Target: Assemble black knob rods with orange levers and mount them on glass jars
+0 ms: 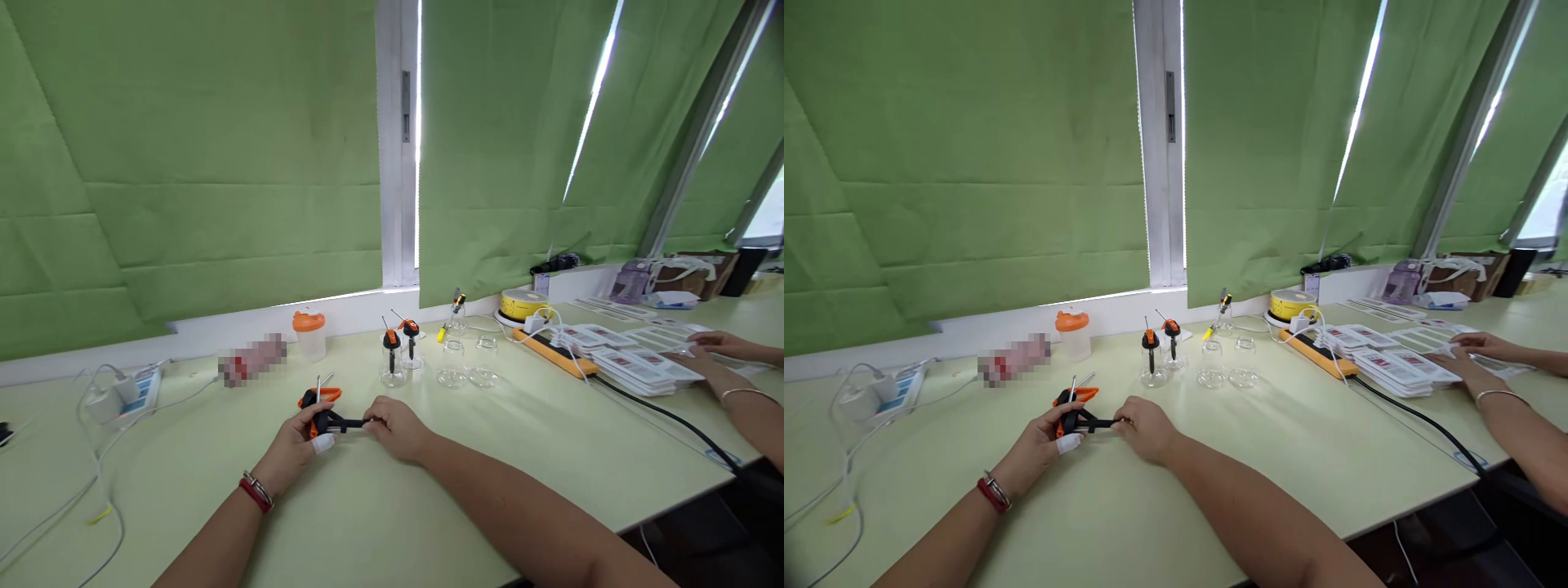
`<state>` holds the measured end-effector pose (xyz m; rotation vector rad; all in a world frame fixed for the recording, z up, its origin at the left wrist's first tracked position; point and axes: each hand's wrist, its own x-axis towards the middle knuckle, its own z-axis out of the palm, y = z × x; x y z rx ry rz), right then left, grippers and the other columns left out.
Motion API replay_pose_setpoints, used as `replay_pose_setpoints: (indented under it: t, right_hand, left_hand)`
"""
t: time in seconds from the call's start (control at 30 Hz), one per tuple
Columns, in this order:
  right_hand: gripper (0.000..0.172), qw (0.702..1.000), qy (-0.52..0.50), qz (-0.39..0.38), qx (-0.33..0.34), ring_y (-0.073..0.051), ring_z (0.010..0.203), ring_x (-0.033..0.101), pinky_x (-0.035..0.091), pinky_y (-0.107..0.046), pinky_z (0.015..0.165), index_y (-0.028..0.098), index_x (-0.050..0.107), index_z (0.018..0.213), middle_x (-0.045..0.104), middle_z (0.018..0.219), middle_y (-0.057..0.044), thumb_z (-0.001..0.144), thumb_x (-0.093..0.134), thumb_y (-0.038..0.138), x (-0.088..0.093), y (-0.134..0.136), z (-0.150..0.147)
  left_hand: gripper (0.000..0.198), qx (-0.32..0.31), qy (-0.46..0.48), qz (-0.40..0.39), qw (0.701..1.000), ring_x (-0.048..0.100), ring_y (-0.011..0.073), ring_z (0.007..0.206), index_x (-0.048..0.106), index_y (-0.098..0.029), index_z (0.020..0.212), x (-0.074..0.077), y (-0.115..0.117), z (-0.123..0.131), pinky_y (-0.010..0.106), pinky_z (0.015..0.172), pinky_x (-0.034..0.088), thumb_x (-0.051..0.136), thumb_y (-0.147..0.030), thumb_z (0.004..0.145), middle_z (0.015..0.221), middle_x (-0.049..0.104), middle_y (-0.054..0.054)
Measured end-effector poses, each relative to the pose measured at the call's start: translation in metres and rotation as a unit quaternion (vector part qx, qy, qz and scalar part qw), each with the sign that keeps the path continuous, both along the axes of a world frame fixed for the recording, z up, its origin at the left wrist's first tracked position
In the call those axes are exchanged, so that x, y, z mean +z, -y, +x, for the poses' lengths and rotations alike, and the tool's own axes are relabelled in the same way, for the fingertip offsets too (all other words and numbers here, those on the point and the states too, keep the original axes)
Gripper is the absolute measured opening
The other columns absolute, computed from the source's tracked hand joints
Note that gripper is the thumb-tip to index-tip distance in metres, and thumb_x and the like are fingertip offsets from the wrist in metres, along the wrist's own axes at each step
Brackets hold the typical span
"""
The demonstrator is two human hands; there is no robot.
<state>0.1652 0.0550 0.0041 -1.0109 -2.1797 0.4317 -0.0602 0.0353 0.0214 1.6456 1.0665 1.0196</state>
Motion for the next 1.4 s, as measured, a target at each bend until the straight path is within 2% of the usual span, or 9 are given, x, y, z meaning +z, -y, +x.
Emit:
replay_pose_setpoints:
  t: [0.1, 0.23, 0.3, 0.43, 0.57, 0.77, 1.0, 1.2, 1.4]
  right_hand:
    - [0.032, 0.989, -0.046, 0.097, -0.103, -0.024, 0.107, 0.049, 0.038, -0.04, 0.093, 0.021, 0.057, 0.11, 0.057, 0.109, -0.01, 0.083, 0.051, 0.039, 0.011, -0.014, 0.025]
    - [0.051, 0.909, -0.09, 0.197, -0.357, -0.03, 0.13, 0.024, 0.021, -0.048, 0.105, 0.017, 0.042, 0.128, 0.033, 0.137, -0.016, 0.084, 0.048, 0.041, 0.02, -0.041, 0.077]
    - [0.059, 0.89, -0.096, 0.185, -0.405, -0.03, 0.133, 0.017, 0.021, -0.049, 0.105, 0.016, 0.033, 0.134, 0.022, 0.143, -0.016, 0.082, 0.049, 0.04, 0.016, -0.052, 0.101]
    - [0.079, 0.911, -0.125, 0.099, -0.38, -0.028, 0.135, 0.018, 0.026, -0.045, 0.105, 0.016, 0.012, 0.141, 0.018, 0.146, -0.016, 0.078, 0.053, 0.041, -0.003, -0.065, 0.127]
    - [0.093, 0.905, -0.191, -0.029, -0.379, -0.028, 0.126, 0.039, 0.035, -0.042, 0.098, 0.015, 0.002, 0.142, 0.039, 0.135, -0.019, 0.073, 0.058, 0.043, -0.014, -0.068, 0.131]
    - [0.063, 0.92, -0.127, -0.107, -0.354, -0.03, 0.103, 0.054, 0.042, -0.04, 0.085, 0.015, 0.052, 0.11, 0.056, 0.11, -0.014, 0.06, 0.067, 0.049, -0.008, -0.058, 0.135]
    - [0.07, 0.957, -0.054, -0.262, -0.108, -0.026, 0.097, 0.057, 0.044, -0.037, 0.086, 0.018, 0.055, 0.109, 0.06, 0.107, -0.008, 0.048, 0.08, 0.041, 0.004, -0.029, 0.119]
    - [0.072, 0.975, -0.003, -0.223, 0.016, -0.027, 0.102, 0.055, 0.042, -0.041, 0.09, 0.022, 0.052, 0.117, 0.06, 0.11, -0.006, 0.051, 0.078, 0.037, 0.02, -0.012, 0.089]
    - [0.086, 0.993, 0.034, -0.101, -0.059, -0.032, 0.122, 0.038, 0.031, -0.046, 0.101, 0.022, 0.05, 0.124, 0.044, 0.131, -0.01, 0.046, 0.08, 0.04, 0.03, -0.007, 0.088]
  left_hand:
    - [0.058, 0.04, 0.005, 0.004, 0.999, 0.061, 0.0218, 0.093, 0.058, -0.018, 0.113, 0.001, -0.001, 0.0, 0.036, 0.085, 0.047, 0.074, -0.037, 0.06, 0.103, 0.065, 0.009]
    - [0.057, 0.103, 0.015, 0.012, 0.994, 0.062, 0.0202, 0.083, 0.061, -0.02, 0.108, 0.005, -0.001, 0.001, 0.032, 0.072, 0.051, 0.075, -0.039, 0.056, 0.095, 0.066, 0.005]
    - [0.056, 0.125, 0.018, 0.015, 0.992, 0.061, 0.0181, 0.077, 0.061, -0.02, 0.107, 0.004, -0.001, 0.001, 0.029, 0.066, 0.051, 0.075, -0.038, 0.056, 0.091, 0.066, 0.004]
    - [0.053, 0.138, 0.024, 0.005, 0.99, 0.057, 0.0139, 0.066, 0.058, -0.021, 0.107, 0.001, -0.003, 0.0, 0.025, 0.054, 0.046, 0.075, -0.035, 0.058, 0.087, 0.063, 0.002]
    - [0.05, 0.134, 0.053, 0.003, 0.989, 0.051, 0.0102, 0.056, 0.054, -0.019, 0.107, 0.002, -0.001, 0.001, 0.025, 0.052, 0.045, 0.072, -0.032, 0.063, 0.077, 0.059, -0.001]
    - [0.041, 0.103, 0.092, -0.016, 0.99, 0.055, 0.013, 0.059, 0.052, -0.017, 0.106, 0.008, 0.004, 0.002, 0.03, 0.058, 0.048, 0.066, -0.025, 0.068, 0.071, 0.058, -0.002]
    - [0.037, 0.074, 0.117, -0.03, 0.99, 0.06, 0.0168, 0.062, 0.05, -0.017, 0.104, 0.001, 0.001, -0.001, 0.033, 0.058, 0.05, 0.064, -0.023, 0.07, 0.076, 0.059, 0.0]
    - [0.037, 0.069, 0.124, -0.025, 0.99, 0.061, 0.0176, 0.063, 0.05, -0.017, 0.103, 0.001, 0.001, -0.001, 0.035, 0.059, 0.05, 0.064, -0.021, 0.07, 0.077, 0.058, 0.0]
    - [0.037, 0.078, 0.126, -0.024, 0.989, 0.061, 0.0175, 0.063, 0.05, -0.017, 0.103, 0.001, 0.001, -0.002, 0.034, 0.059, 0.051, 0.064, -0.02, 0.069, 0.079, 0.059, 0.001]
